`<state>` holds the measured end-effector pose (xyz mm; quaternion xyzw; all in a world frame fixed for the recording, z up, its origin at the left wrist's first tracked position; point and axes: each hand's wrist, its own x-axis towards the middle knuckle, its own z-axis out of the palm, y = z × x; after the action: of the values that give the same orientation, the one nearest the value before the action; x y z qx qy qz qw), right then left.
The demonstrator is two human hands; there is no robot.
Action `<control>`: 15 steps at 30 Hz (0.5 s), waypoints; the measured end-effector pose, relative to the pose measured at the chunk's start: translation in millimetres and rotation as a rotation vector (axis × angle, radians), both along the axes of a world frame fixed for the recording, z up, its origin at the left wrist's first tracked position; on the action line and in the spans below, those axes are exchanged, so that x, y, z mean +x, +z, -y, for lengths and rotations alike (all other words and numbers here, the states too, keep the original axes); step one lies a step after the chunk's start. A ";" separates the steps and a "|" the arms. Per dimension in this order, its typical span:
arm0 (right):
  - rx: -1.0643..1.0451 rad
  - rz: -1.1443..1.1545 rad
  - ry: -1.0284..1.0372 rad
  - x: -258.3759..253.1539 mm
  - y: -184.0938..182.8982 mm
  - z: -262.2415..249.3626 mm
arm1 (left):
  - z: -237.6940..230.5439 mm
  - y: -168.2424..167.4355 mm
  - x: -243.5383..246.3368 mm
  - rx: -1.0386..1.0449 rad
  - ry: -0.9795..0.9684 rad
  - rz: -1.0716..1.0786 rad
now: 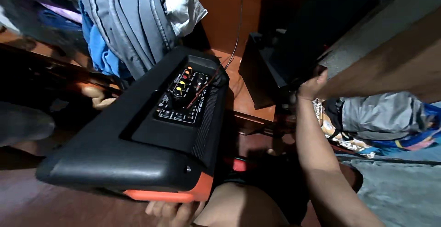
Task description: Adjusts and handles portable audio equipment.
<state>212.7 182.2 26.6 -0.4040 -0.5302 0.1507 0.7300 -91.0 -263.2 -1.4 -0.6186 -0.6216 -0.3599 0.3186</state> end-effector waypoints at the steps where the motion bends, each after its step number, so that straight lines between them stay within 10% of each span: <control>1: -0.023 -0.028 0.008 1.2 -0.8 -0.8 | 2.4 -4.4 -1.1 -0.015 0.019 -0.018; 15: 0.003 0.007 0.126 -1.4 4.5 -28.3 | -2.3 -6.8 2.4 0.040 0.055 -0.012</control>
<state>211.3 210.5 31.1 -0.3692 -0.5574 0.1940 0.7179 -88.7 -260.9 -8.2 -0.5967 -0.6292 -0.3598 0.3445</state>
